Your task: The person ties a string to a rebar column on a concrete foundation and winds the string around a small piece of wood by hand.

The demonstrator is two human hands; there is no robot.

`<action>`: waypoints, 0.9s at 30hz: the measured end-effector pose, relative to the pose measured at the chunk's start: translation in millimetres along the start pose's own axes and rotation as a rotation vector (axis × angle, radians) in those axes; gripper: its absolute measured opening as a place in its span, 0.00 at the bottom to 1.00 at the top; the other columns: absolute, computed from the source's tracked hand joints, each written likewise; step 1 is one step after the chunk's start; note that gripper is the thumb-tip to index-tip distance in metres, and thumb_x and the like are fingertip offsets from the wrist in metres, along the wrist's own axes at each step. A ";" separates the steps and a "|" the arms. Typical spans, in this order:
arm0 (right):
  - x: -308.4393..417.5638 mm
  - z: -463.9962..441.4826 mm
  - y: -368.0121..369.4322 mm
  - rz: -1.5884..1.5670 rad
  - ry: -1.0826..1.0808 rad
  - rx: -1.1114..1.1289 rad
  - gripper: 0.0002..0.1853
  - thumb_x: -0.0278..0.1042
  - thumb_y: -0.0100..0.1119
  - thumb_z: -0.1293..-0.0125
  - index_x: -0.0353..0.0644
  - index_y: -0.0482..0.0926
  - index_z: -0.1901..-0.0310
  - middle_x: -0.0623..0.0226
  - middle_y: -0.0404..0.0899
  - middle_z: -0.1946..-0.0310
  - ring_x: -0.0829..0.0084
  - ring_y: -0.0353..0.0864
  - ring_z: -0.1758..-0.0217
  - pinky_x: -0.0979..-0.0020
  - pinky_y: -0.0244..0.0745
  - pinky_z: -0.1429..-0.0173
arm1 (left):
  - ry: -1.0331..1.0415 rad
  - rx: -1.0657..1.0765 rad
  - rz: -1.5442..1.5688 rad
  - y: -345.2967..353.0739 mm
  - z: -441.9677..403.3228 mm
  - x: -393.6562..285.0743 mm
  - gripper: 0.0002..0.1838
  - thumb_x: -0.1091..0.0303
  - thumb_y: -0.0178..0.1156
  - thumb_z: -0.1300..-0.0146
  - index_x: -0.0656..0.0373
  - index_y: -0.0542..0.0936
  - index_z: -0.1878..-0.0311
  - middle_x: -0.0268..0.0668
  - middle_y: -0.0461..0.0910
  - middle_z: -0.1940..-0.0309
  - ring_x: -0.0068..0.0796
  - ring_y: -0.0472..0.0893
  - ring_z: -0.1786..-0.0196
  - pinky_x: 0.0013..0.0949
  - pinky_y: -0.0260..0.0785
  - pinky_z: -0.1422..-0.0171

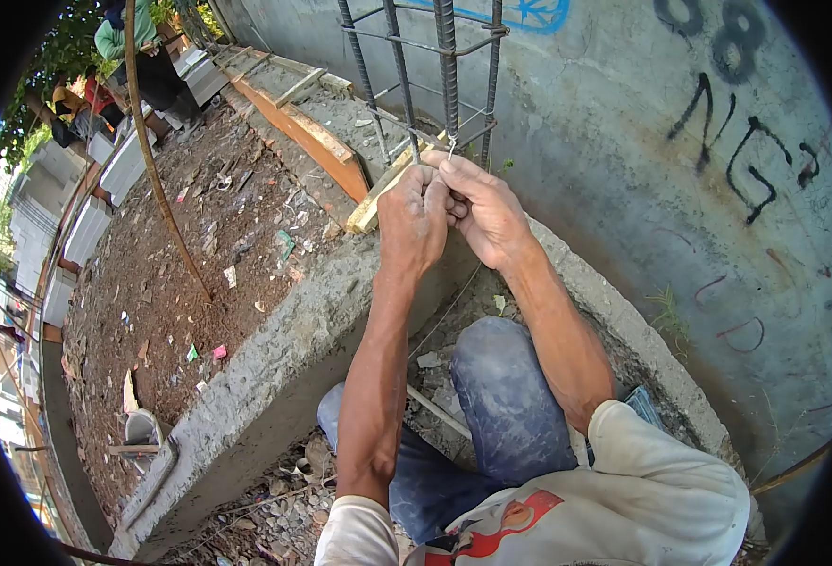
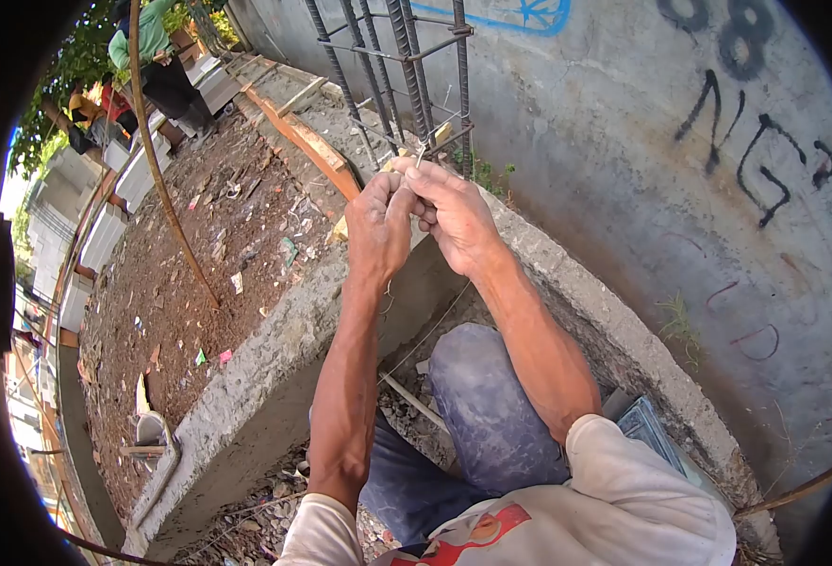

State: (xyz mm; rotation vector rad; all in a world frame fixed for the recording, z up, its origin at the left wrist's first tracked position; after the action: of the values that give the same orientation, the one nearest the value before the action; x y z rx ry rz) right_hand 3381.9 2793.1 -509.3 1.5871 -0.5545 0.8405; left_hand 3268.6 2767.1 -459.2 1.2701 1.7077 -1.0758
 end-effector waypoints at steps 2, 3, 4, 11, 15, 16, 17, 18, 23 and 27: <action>2.4 0.0 -3.3 0.029 0.005 0.008 0.12 0.39 0.71 0.25 0.39 0.87 0.51 0.80 0.80 0.67 0.84 0.71 0.69 0.78 0.62 0.63 | -0.019 0.037 0.039 4.0 -1.5 4.4 0.16 0.64 0.57 0.23 0.68 0.84 0.62 0.37 0.86 0.72 0.24 0.83 0.69 0.32 0.74 0.61; 4.3 -1.1 -3.8 0.057 0.006 0.019 0.12 0.37 0.70 0.25 0.36 0.88 0.51 0.79 0.80 0.68 0.84 0.71 0.69 0.77 0.64 0.63 | -0.019 0.038 0.039 5.4 -3.5 11.8 0.16 0.64 0.57 0.23 0.68 0.84 0.62 0.37 0.86 0.72 0.24 0.83 0.69 0.32 0.74 0.61; 6.3 -1.9 -4.9 0.057 0.007 0.020 0.12 0.37 0.70 0.25 0.36 0.88 0.51 0.79 0.80 0.68 0.84 0.71 0.69 0.77 0.64 0.63 | 0.027 0.059 -0.048 8.8 -5.4 19.3 0.16 0.62 0.56 0.22 0.67 0.84 0.59 0.36 0.85 0.72 0.23 0.82 0.69 0.32 0.74 0.62; 45.7 -20.7 -30.8 0.548 -0.338 -0.272 0.11 0.31 0.78 0.33 0.33 0.87 0.59 0.72 0.86 0.69 0.85 0.77 0.68 0.77 0.72 0.64 | -0.197 0.167 0.016 15.7 43.3 39.0 0.20 0.53 0.58 0.19 0.64 0.82 0.49 0.34 0.86 0.66 0.20 0.81 0.69 0.29 0.74 0.61; 64.0 -22.5 -17.9 0.923 -0.496 -0.373 0.12 0.33 0.82 0.40 0.35 0.87 0.67 0.66 0.88 0.72 0.79 0.82 0.70 0.71 0.77 0.62 | -0.243 0.097 0.091 5.1 78.1 58.2 0.19 0.54 0.59 0.18 0.63 0.82 0.46 0.34 0.86 0.63 0.20 0.82 0.65 0.29 0.74 0.59; 70.0 -19.9 -12.5 1.015 -0.598 -0.401 0.12 0.33 0.83 0.42 0.36 0.87 0.70 0.64 0.89 0.73 0.76 0.83 0.71 0.68 0.78 0.62 | -0.245 0.094 0.092 2.7 87.7 62.1 0.19 0.54 0.59 0.18 0.63 0.82 0.46 0.34 0.86 0.63 0.20 0.82 0.65 0.29 0.74 0.59; 71.5 -20.0 -9.1 1.015 -0.598 -0.399 0.12 0.33 0.83 0.42 0.36 0.87 0.70 0.64 0.89 0.73 0.76 0.83 0.71 0.68 0.78 0.62 | -0.236 0.054 0.132 -3.3 96.1 65.8 0.18 0.55 0.59 0.18 0.63 0.82 0.46 0.34 0.86 0.62 0.21 0.82 0.64 0.28 0.74 0.57; 75.9 -18.2 -4.9 1.039 -0.595 -0.422 0.13 0.33 0.84 0.44 0.36 0.86 0.71 0.62 0.89 0.73 0.74 0.84 0.72 0.67 0.79 0.62 | -0.227 0.015 0.170 -9.5 103.5 69.3 0.16 0.57 0.59 0.18 0.63 0.81 0.45 0.34 0.86 0.60 0.21 0.82 0.63 0.28 0.74 0.56; 73.9 -27.7 -6.4 1.047 -0.555 -0.443 0.16 0.35 0.86 0.48 0.37 0.84 0.73 0.63 0.88 0.75 0.73 0.84 0.73 0.66 0.79 0.63 | -0.330 -0.010 0.270 -25.3 139.8 95.5 0.14 0.61 0.60 0.19 0.65 0.81 0.45 0.34 0.85 0.60 0.19 0.81 0.64 0.26 0.74 0.57; 66.2 -34.2 -10.8 1.022 -0.549 -0.449 0.19 0.38 0.88 0.49 0.39 0.82 0.75 0.67 0.85 0.77 0.76 0.80 0.74 0.67 0.78 0.65 | -0.348 -0.001 0.237 -33.5 155.7 113.2 0.13 0.64 0.62 0.21 0.65 0.81 0.44 0.33 0.85 0.60 0.18 0.81 0.63 0.26 0.75 0.56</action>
State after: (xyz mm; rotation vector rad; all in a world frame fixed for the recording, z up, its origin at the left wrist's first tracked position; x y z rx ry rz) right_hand 3424.2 2835.2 -463.5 1.0391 -1.9011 0.8912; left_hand 3221.3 2657.5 -613.9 1.1714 1.2651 -1.0797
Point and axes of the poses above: each hand's wrist, its own z-axis away from the middle knuckle, its own y-axis out of the palm, x = y × z, the point moved 9 cm from there along -z, towards the middle knuckle
